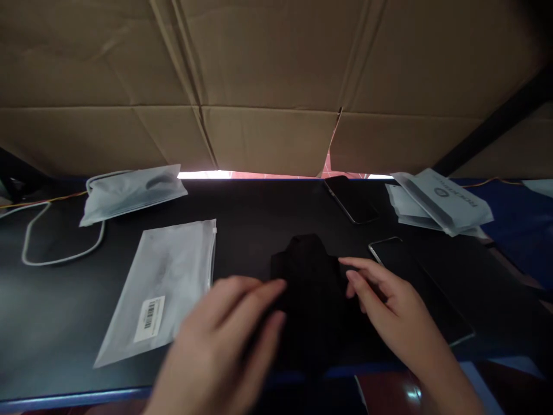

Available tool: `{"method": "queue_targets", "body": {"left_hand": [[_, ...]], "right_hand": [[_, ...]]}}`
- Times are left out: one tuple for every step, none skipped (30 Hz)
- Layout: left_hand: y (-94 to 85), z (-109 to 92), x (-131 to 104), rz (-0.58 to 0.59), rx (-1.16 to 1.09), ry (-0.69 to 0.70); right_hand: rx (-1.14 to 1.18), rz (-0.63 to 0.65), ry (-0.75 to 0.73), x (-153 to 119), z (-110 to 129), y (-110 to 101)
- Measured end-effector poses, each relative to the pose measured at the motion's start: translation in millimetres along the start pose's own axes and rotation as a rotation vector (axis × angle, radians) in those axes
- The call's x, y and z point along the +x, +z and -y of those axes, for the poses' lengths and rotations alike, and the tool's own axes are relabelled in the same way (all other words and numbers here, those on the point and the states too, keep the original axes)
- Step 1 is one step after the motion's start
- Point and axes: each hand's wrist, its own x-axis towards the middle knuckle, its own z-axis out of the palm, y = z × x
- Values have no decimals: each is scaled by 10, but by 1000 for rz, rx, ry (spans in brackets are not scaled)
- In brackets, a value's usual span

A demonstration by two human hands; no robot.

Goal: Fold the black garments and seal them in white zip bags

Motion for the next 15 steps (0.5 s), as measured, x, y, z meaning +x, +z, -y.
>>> {"method": "queue_targets", "body": {"left_hand": [[104, -156, 56, 3, -25, 53], [209, -277, 107, 28, -33, 59], [311, -362, 156, 50, -25, 50], [405, -417, 204, 83, -3, 21], [490, -447, 253, 132, 24, -23], [561, -460, 302, 183, 52, -65], [614, -462, 351, 231, 74, -99], [646, -459, 397, 270, 85, -122], [651, -451, 435, 295, 86, -131], [626, -434, 462, 310, 76, -123], [569, -405, 474, 311, 50, -107], [479, -355, 468, 309, 15, -98], [359, -280, 441, 295, -19, -97], [214, -177, 395, 256, -56, -107], [53, -47, 332, 219, -72, -143]], "right_hand": [[1, -20, -9, -12, -10, 31], [-2, -40, -25, -28, -22, 67], [-9, -57, -48, -46, -35, 106], [-21, -72, -73, -67, -47, 146], [-38, -86, -94, -89, -58, 182], [-54, -96, -109, -110, -64, 211], [-66, -101, -121, -128, -66, 231], [-76, -97, -129, -143, -63, 241], [-85, -85, -134, -152, -57, 245], [-96, -76, -141, -158, -49, 242], [-109, -71, -152, -159, -40, 238], [-122, -71, -166, -158, -33, 233], [-135, -71, -177, -156, -28, 230], [-145, -76, -183, -153, -26, 230], [-152, -83, -185, -150, -26, 233]]}}
